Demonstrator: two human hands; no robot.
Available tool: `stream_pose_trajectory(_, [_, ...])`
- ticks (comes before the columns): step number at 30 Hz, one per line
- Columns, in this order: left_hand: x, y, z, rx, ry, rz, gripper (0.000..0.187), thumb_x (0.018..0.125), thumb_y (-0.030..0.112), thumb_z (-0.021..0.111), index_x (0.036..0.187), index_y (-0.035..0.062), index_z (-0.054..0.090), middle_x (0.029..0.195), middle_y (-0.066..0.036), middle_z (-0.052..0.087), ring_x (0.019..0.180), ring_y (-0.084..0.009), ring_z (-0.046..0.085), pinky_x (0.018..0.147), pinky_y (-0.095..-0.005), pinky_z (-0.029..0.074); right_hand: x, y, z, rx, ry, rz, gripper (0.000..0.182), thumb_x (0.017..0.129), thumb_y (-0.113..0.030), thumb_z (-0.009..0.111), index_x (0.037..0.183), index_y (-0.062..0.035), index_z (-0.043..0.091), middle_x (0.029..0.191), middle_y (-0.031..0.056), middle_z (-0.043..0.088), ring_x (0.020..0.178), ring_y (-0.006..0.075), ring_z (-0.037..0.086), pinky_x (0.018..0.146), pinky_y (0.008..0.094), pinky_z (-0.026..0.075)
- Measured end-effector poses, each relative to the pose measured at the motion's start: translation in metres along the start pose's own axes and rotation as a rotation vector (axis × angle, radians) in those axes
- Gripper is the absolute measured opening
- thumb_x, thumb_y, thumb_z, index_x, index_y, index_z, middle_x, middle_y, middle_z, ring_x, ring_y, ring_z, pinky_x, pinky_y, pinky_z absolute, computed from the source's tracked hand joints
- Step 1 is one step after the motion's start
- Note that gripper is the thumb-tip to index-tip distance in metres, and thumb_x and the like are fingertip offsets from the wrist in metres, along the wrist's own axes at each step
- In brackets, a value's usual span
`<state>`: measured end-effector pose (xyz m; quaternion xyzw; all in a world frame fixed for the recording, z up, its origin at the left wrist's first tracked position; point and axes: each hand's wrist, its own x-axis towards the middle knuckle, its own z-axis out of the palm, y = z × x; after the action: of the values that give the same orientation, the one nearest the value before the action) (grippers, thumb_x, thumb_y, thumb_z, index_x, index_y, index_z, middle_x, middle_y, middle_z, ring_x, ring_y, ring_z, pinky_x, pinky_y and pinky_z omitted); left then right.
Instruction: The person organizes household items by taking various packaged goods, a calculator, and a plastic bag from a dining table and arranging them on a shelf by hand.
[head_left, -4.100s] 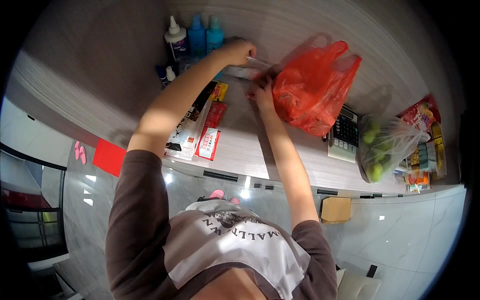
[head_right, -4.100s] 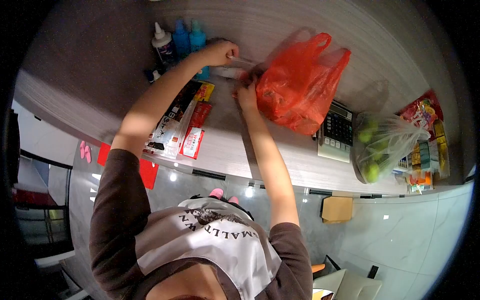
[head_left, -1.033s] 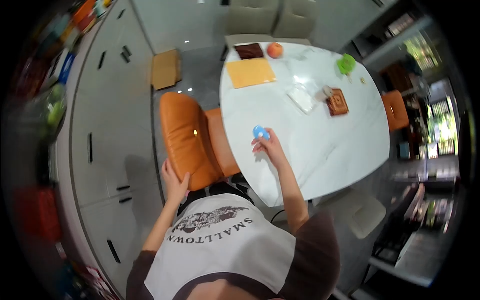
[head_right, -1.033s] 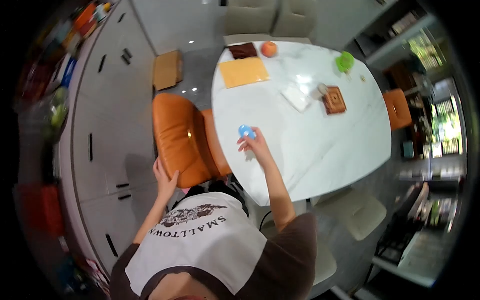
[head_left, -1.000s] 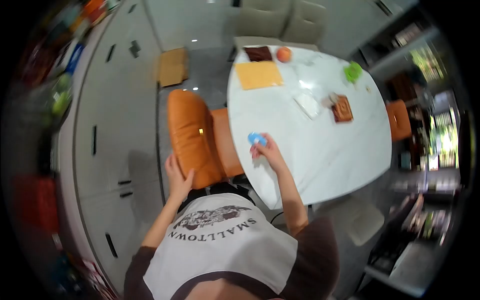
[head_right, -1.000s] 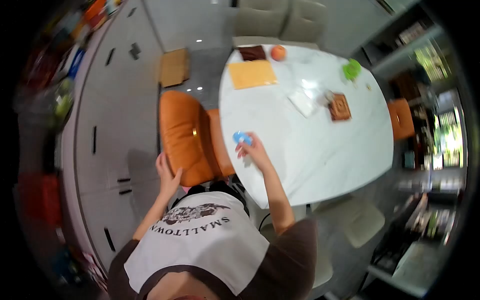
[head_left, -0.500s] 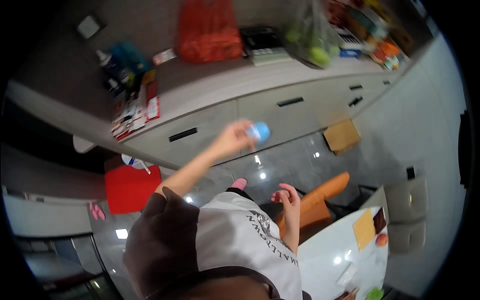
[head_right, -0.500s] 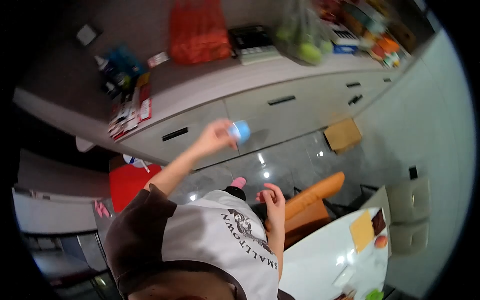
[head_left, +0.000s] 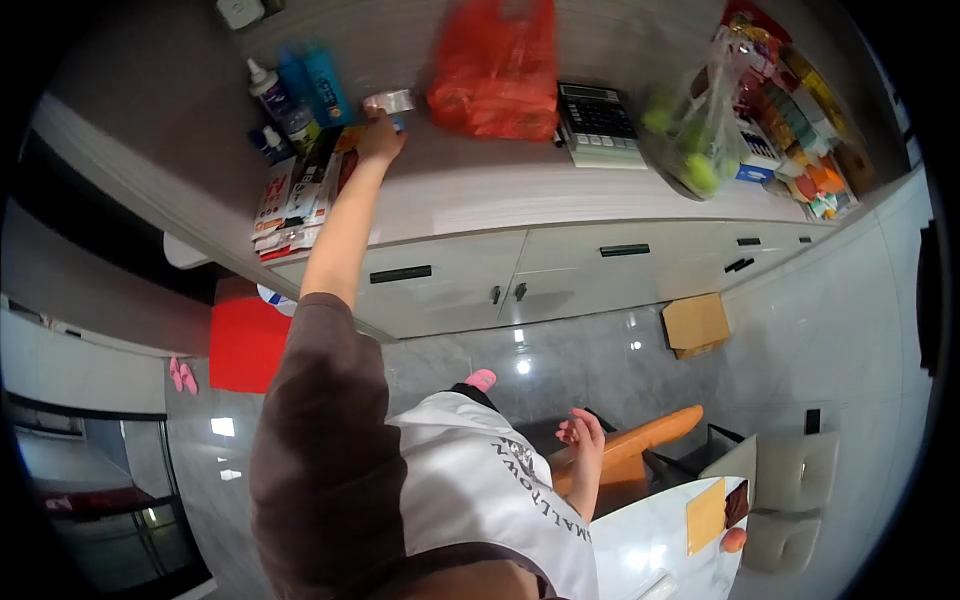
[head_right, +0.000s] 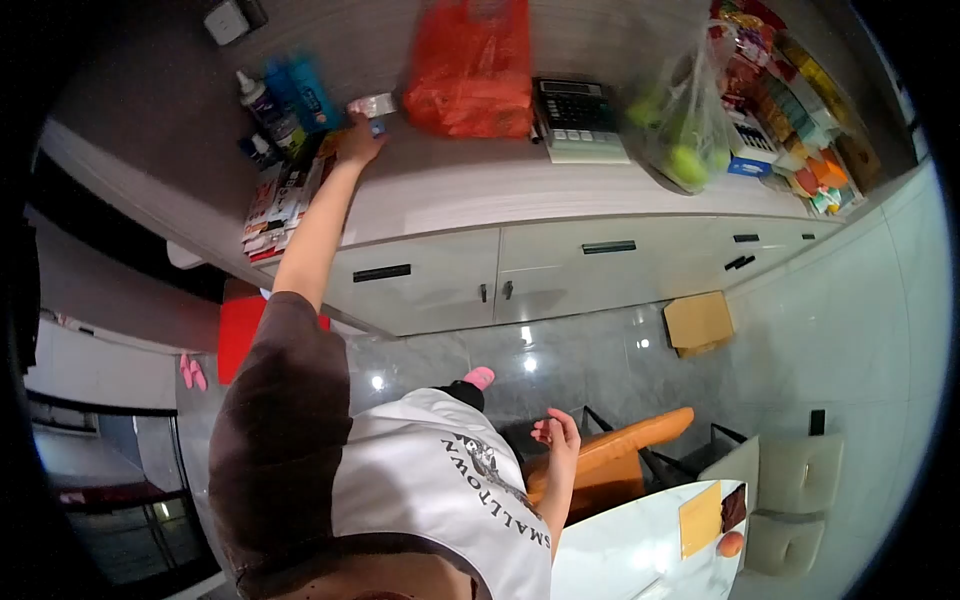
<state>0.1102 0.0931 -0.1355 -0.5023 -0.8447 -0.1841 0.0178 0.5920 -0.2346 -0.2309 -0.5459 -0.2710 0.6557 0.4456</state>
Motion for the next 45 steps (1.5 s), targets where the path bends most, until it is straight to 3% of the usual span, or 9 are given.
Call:
stream_pose_trajectory(10, [0.018, 0.003, -0.008, 0.169, -0.023, -0.052, 0.055, 0.076, 0.041, 0.053, 0.109, -0.0023, 0.047, 0.1, -0.025, 0.055, 0.092, -0.0362, 0.055, 0.077, -0.0433, 0.044, -0.024, 0.002, -0.021, 0.102, 0.181, -0.018, 0.019, 0.086, -0.015, 0.045, 0.101, -0.0048, 0.052, 0.077, 0.0055, 0.058, 0.066, 0.0128, 0.056, 0.062, 0.0228, 0.044])
stream_pose_trajectory(11, [0.038, -0.021, 0.024, 0.125, 0.316, 0.169, 0.05, 0.078, 0.039, 0.052, 0.106, -0.0016, 0.05, 0.1, -0.024, 0.055, 0.093, -0.0373, 0.054, 0.077, -0.0427, 0.043, -0.027, 0.005, -0.026, 0.099, 0.207, -0.031, 0.019, 0.087, -0.016, 0.045, 0.1, -0.0044, 0.052, 0.077, 0.0056, 0.058, 0.067, 0.0125, 0.056, 0.062, 0.0226, 0.044])
stream_pose_trajectory(15, [-0.018, 0.046, -0.013, -0.348, 0.284, 0.567, 0.031, 0.085, 0.023, 0.049, 0.1, -0.004, 0.055, 0.095, -0.019, 0.059, 0.085, -0.0287, 0.058, 0.073, -0.0322, 0.044, -0.045, 0.026, -0.041, 0.243, 0.31, -0.13, 0.017, 0.086, -0.017, 0.048, 0.09, -0.0009, 0.052, 0.07, 0.0038, 0.054, 0.061, 0.0093, 0.051, 0.058, 0.0201, 0.043])
stream_pose_trajectory(20, [-0.237, 0.147, 0.023, -1.203, -0.469, 0.755, 0.039, 0.092, 0.024, 0.036, 0.068, -0.0013, 0.055, 0.061, -0.003, 0.05, 0.054, -0.0093, 0.042, 0.049, -0.0213, 0.033, -0.092, 0.053, -0.043, 0.19, 0.591, -0.183, 0.023, 0.085, -0.024, 0.051, 0.074, -0.0042, 0.048, 0.062, -0.0005, 0.049, 0.052, 0.0072, 0.046, 0.047, 0.0218, 0.039])
stream_pose_trajectory(23, [-0.371, 0.178, 0.076, -0.98, -1.281, 0.707, 0.044, 0.091, 0.033, 0.031, 0.093, -0.0008, 0.059, 0.085, -0.009, 0.056, 0.077, -0.0148, 0.051, 0.068, -0.0266, 0.04, -0.13, 0.084, -0.034, 0.196, 0.759, -0.219, 0.026, 0.085, -0.027, 0.05, 0.073, -0.0039, 0.048, 0.059, -0.0001, 0.048, 0.048, 0.0077, 0.045, 0.044, 0.0223, 0.037])
stream_pose_trajectory(25, [-0.443, 0.192, 0.115, -0.749, -1.293, 1.153, 0.047, 0.089, 0.031, 0.037, 0.12, -0.0035, 0.039, 0.118, -0.018, 0.042, 0.106, -0.0248, 0.043, 0.088, -0.0314, 0.035, -0.151, 0.115, -0.035, 0.224, 0.927, -0.226, 0.027, 0.085, -0.026, 0.048, 0.071, -0.004, 0.048, 0.056, 0.0, 0.046, 0.046, 0.0078, 0.043, 0.044, 0.0217, 0.035])
stream_pose_trajectory(28, [-0.503, 0.209, 0.122, -0.758, -1.249, 1.13, 0.067, 0.085, 0.026, 0.048, 0.131, -0.0045, 0.011, 0.132, -0.022, 0.021, 0.121, -0.0305, 0.026, 0.099, -0.0337, 0.023, -0.186, 0.155, -0.014, 0.365, 1.126, -0.229, 0.026, 0.085, -0.025, 0.049, 0.069, -0.0044, 0.049, 0.054, -0.0013, 0.045, 0.045, 0.007, 0.041, 0.042, 0.0209, 0.033])
stream_pose_trajectory(36, [-0.512, 0.216, 0.126, -0.909, -1.395, 0.975, 0.077, 0.078, 0.014, 0.058, 0.132, -0.0023, 0.005, 0.134, -0.021, 0.016, 0.121, -0.0294, 0.025, 0.1, -0.0345, 0.021, -0.213, 0.264, 0.076, 0.764, 1.568, -0.129, 0.026, 0.084, -0.026, 0.048, 0.07, -0.0039, 0.051, 0.051, 0.0005, 0.045, 0.044, 0.009, 0.043, 0.041, 0.022, 0.035])
stream_pose_trajectory(45, [-0.512, 0.214, 0.128, -0.979, -1.467, 0.926, 0.074, 0.079, 0.014, 0.057, 0.132, 0.0022, 0.007, 0.132, -0.017, 0.02, 0.118, -0.0262, 0.028, 0.098, -0.0332, 0.023, -0.162, 0.34, 0.138, 0.882, 1.507, 0.222, 0.023, 0.081, -0.024, 0.054, 0.071, -0.0023, 0.052, 0.049, 0.0035, 0.046, 0.039, 0.0127, 0.043, 0.037, 0.0248, 0.035])
